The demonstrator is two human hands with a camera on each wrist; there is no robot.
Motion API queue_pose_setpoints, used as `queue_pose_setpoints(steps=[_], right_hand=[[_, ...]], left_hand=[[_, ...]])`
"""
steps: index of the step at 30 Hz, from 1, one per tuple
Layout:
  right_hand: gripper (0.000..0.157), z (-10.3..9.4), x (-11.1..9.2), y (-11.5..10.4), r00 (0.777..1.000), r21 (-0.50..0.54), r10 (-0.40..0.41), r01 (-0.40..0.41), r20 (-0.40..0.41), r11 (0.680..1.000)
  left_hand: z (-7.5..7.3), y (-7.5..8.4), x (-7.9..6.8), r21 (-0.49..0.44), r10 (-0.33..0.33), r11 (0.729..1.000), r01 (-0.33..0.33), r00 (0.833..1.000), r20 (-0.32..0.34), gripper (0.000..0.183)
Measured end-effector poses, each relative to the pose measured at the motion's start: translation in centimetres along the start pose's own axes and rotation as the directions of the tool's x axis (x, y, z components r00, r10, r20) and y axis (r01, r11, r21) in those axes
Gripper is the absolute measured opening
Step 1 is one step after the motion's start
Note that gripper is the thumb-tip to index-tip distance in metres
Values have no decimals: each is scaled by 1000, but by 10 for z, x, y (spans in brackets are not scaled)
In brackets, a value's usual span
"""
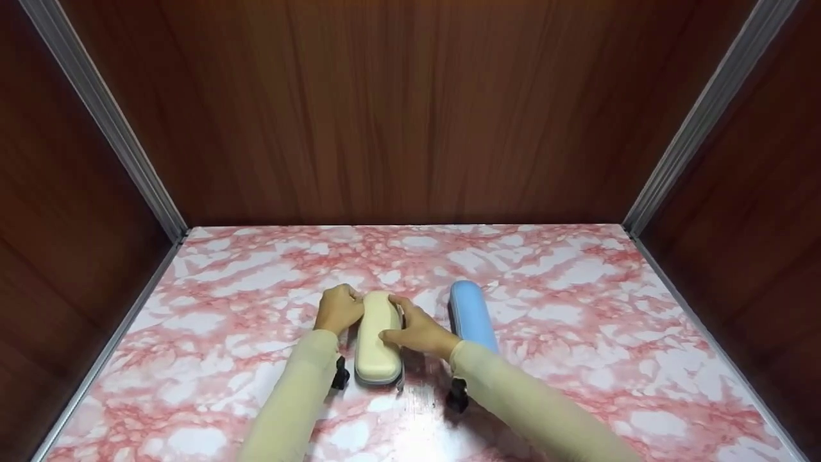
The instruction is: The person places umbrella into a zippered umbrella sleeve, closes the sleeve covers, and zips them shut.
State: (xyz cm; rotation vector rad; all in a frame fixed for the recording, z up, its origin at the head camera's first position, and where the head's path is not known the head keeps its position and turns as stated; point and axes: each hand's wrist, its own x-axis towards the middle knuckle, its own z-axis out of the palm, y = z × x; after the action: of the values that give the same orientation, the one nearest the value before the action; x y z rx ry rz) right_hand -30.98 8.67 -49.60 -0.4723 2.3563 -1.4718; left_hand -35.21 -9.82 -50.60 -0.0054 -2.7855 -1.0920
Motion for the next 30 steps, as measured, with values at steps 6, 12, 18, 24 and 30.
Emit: queue_pose_setpoints(steps=[6,12,18,24,30], right_hand=[[78,0,0,2,1000,-13,-22,22,-21,1000],[79,1,0,0,999,-36,-33,32,-39,999],[80,1,-1,-1,999,-55,-29,26,-44,998],[79,2,-1,-1,998,-62,-32,29,-47,998],[79,1,-3,-2,999,-45,-16,14,-31,999]], left_hand=[[4,1,-3,52,18,999,-16,999,-27,13],[5,9,-6,135,50,990,-38,995,-83,12],[3,11,-10,138,38,990,-24,995,-96,13],[3,9,-10,101,17,995,-11,998,-63,16],[0,7,-13,43,-10,999,11,1000,-14,15]])
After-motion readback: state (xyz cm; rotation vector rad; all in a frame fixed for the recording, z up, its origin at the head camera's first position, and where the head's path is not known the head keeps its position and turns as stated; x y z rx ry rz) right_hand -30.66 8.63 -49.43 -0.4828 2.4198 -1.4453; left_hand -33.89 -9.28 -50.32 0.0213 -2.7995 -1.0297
